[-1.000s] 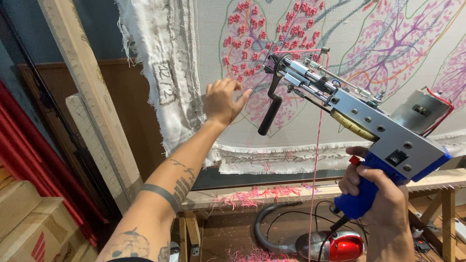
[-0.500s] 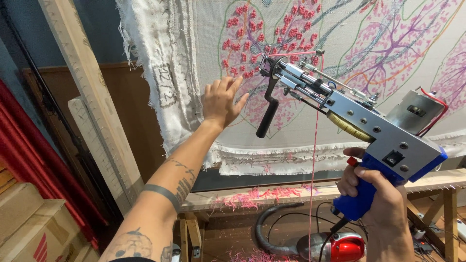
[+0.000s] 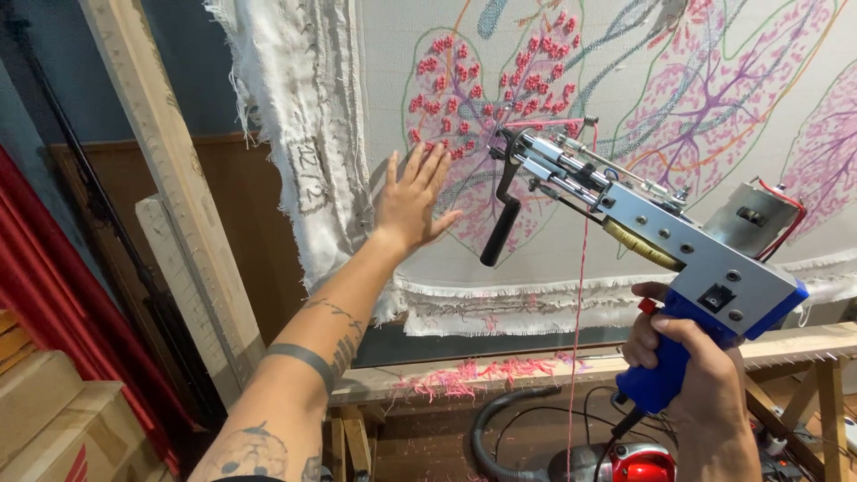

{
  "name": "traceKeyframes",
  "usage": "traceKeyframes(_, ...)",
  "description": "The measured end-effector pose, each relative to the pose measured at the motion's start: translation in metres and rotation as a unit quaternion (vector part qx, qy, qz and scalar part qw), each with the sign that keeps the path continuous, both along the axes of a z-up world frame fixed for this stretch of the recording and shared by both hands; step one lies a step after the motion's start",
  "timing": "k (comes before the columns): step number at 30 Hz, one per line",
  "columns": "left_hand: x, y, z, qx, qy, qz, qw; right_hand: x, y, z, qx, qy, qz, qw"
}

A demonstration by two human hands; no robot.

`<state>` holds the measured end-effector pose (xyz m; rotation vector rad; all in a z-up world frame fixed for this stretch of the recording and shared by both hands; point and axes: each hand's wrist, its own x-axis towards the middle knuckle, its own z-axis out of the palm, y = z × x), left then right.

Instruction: Using an electric tufting gun to create a patterned rug on a stretched canvas.

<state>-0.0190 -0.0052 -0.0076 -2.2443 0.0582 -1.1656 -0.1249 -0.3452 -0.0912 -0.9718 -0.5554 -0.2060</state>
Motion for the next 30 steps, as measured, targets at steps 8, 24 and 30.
traceKeyframes(8, -0.032, -0.037, -0.003, -0.145, -0.071, -0.184, 0.970, 0.016, -0.016, -0.008, -0.018, -0.018, 0.034, 0.999)
traceKeyframes(24, -0.107, -0.074, -0.079, -0.734, 0.294, -0.396, 0.467, 0.043, -0.006, -0.035, -0.049, 0.011, 0.206, 0.977)
traceKeyframes(30, -0.113, -0.058, -0.099, -0.811, 0.271, -0.376, 0.356, 0.060, 0.007, -0.051, -0.060, 0.007, 0.286, 0.956)
